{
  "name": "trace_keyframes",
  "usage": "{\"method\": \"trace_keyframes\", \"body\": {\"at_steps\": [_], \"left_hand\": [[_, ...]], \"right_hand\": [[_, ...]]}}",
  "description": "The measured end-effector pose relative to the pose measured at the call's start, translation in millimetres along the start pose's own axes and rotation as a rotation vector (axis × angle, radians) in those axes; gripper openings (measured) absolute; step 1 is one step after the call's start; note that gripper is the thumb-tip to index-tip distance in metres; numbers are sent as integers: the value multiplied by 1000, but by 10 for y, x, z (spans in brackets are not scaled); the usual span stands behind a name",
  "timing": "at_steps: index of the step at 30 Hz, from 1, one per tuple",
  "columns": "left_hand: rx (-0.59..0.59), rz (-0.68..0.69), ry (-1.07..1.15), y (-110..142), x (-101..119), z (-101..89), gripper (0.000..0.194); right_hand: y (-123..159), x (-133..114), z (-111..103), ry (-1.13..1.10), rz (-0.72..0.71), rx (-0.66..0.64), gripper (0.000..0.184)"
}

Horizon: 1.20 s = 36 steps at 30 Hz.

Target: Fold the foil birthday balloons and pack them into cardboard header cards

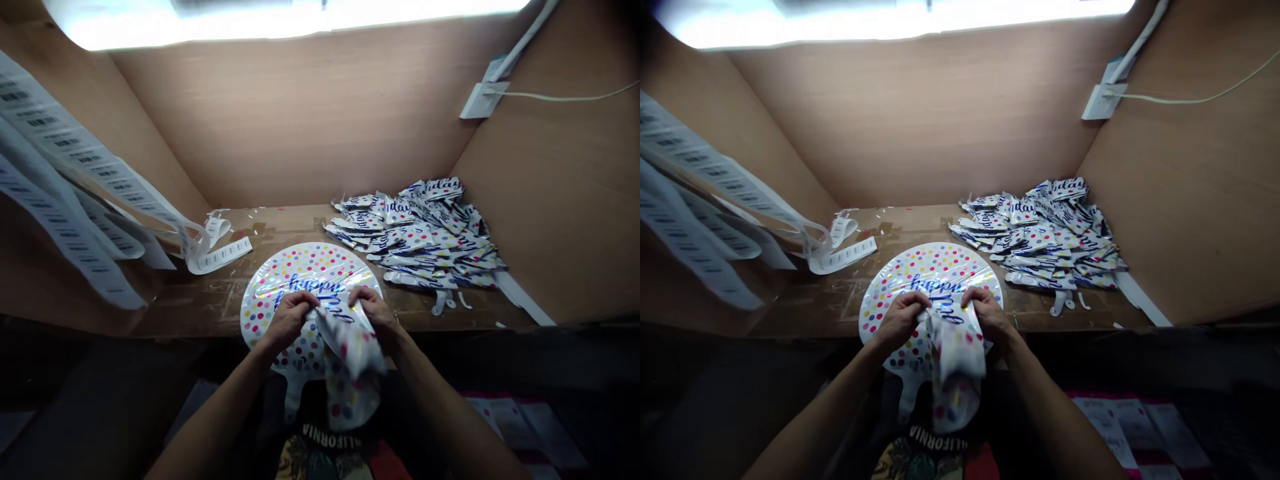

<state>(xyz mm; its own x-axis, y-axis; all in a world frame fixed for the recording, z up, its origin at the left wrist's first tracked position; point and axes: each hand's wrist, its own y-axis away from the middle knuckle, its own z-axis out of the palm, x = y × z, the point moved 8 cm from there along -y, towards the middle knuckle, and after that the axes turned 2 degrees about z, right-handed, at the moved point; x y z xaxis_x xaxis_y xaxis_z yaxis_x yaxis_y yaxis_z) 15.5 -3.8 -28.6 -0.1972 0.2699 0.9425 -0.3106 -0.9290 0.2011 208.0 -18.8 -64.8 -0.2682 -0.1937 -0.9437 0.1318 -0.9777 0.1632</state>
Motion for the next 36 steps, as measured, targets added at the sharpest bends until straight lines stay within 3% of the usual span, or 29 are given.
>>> {"method": "trace_keyframes", "body": {"at_steps": [3,6,8,11,16,18,21,23,25,29,32,34,36], "left_hand": [[-42,-112,137,66,-138,35,43],[-194,-213,-50,170,-327,145,45],[-180,-189,-146,187,-392,121,39],[-113,-97,-139,184,-394,70,38],[-210,-120,-117,313,-427,147,48],[-186,-69,-149,348,-350,88,37],[-219,20,-264,336,-183,-2,21],[-271,13,-265,285,-99,-23,22],[-311,-5,-319,219,-31,8,29],[-395,153,-830,131,86,264,40],[-274,341,-1130,84,160,354,40],[-154,427,-1229,53,203,305,34],[-71,469,-1227,17,253,188,33]], "right_hand": [[-105,-35,-133,77,-74,102,10],[-130,-60,-151,91,-90,110,14],[-77,36,-111,-42,21,63,30],[107,218,65,-121,199,-115,51],[333,258,138,-151,186,-165,54],[371,246,153,-170,178,-191,48],[369,221,84,-125,135,-122,18],[344,189,45,-73,88,-76,12],[311,127,80,24,29,-116,12],[240,35,187,180,24,-233,10],[188,36,246,146,86,-217,24],[150,-14,352,235,-1,-193,28],[80,-143,460,429,-175,-118,26]]}}
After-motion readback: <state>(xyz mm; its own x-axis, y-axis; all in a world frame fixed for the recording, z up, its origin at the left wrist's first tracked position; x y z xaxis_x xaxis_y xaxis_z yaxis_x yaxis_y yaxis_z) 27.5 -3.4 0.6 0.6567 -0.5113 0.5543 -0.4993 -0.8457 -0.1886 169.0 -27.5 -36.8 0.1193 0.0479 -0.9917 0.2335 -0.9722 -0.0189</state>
